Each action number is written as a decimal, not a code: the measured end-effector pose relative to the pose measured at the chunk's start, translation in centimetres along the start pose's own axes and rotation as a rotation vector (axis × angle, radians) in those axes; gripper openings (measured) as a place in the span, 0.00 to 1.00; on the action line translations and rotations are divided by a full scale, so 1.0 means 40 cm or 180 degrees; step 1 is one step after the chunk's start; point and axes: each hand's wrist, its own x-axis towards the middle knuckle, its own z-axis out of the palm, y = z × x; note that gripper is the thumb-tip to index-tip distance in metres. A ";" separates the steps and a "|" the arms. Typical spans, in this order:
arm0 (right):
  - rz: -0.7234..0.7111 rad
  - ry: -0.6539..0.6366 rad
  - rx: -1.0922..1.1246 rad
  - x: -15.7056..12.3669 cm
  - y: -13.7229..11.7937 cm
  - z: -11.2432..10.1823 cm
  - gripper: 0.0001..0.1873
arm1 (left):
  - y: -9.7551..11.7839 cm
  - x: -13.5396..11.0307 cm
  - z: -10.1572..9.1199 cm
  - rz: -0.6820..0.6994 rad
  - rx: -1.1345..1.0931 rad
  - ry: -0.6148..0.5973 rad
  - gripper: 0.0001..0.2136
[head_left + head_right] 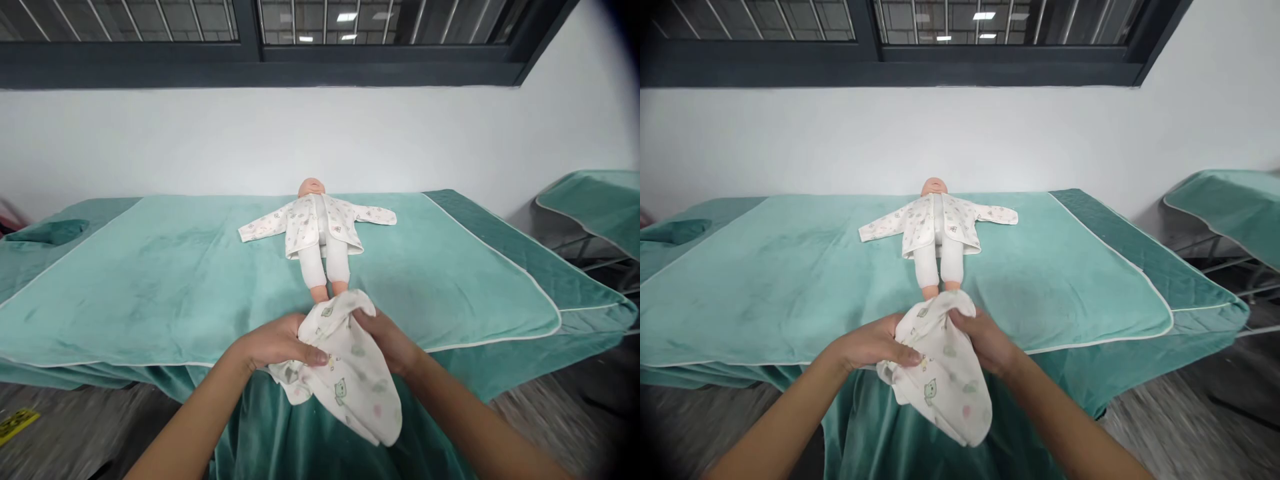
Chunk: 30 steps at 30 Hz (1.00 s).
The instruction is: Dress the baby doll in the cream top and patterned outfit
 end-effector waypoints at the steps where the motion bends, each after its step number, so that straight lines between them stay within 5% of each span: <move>1: 0.0055 -0.0059 -0.0076 -0.018 0.015 -0.003 0.24 | -0.005 0.003 0.002 0.0099 -0.0067 0.0096 0.17; 7: 0.0605 -0.0428 -0.0976 -0.085 0.069 -0.035 0.24 | -0.035 0.052 0.036 0.0612 0.0012 0.1055 0.11; 13: -0.0600 0.1431 -0.1639 -0.015 0.071 -0.080 0.07 | 0.022 0.113 0.064 0.1112 0.1415 0.2287 0.06; 16: -0.0910 0.2011 -0.1870 0.035 0.072 -0.086 0.05 | 0.061 0.143 0.061 0.0910 0.2553 0.2650 0.06; 19: -0.1054 0.2167 -0.1788 0.065 0.078 -0.091 0.10 | 0.081 0.167 0.053 0.0332 0.3414 0.2578 0.06; 22: -0.1047 0.2067 -0.1585 0.070 0.076 -0.097 0.13 | 0.090 0.176 0.046 0.0163 0.3499 0.2347 0.09; 26: -0.0966 0.1735 -0.0993 0.063 0.050 -0.095 0.19 | 0.112 0.169 0.048 0.0571 0.2521 0.2039 0.08; 30: -0.1155 0.1694 -0.0700 0.076 0.006 -0.087 0.22 | 0.143 0.154 0.049 0.0717 0.0806 0.1396 0.11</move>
